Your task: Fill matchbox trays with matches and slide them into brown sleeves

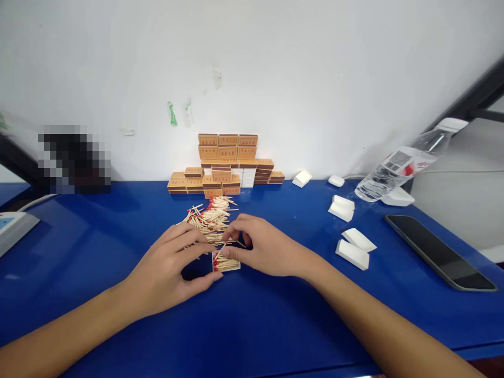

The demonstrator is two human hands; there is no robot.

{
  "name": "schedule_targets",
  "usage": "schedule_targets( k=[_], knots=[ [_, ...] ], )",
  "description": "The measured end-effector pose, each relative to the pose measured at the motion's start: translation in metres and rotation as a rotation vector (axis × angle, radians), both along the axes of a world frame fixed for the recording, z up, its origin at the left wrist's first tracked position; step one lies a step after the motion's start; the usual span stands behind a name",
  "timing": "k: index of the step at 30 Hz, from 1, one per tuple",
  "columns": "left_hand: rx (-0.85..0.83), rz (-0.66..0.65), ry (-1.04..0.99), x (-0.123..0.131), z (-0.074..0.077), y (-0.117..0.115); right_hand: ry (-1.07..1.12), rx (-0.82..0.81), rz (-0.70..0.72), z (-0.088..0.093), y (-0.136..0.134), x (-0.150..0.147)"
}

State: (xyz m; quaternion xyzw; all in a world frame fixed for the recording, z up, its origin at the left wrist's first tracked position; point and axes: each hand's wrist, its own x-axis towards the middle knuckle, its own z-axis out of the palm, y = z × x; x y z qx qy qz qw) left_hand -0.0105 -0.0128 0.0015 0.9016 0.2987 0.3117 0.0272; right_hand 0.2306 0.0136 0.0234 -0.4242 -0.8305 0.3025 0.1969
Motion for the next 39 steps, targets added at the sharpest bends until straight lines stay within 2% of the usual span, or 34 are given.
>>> schedule_targets(
  k=[3, 6, 17, 28, 30, 34, 39],
  knots=[
    [0.014, -0.001, -0.004, 0.0, 0.002, 0.0, 0.066, -0.158, -0.002, 0.0, 0.005, 0.001],
    [0.013, 0.002, -0.001, 0.0, 0.002, 0.0, 0.11, -0.24, -0.009, 0.001, 0.007, 0.002],
    [0.082, -0.018, 0.01, -0.001, 0.001, -0.001, 0.059, -0.144, -0.097, -0.002, -0.002, -0.012],
    [0.07, -0.064, 0.031, 0.001, 0.002, -0.002, 0.187, -0.31, -0.037, -0.005, -0.003, -0.014],
    [0.081, -0.056, 0.008, 0.001, 0.003, -0.002, 0.197, -0.261, -0.077, -0.004, -0.001, -0.012],
    [0.083, 0.003, -0.013, 0.0, 0.003, 0.0, 0.136, -0.052, -0.199, 0.004, 0.001, 0.0],
    [0.049, 0.043, -0.04, -0.001, 0.003, 0.004, 0.103, -0.024, -0.075, 0.01, -0.003, 0.007]
  ],
)
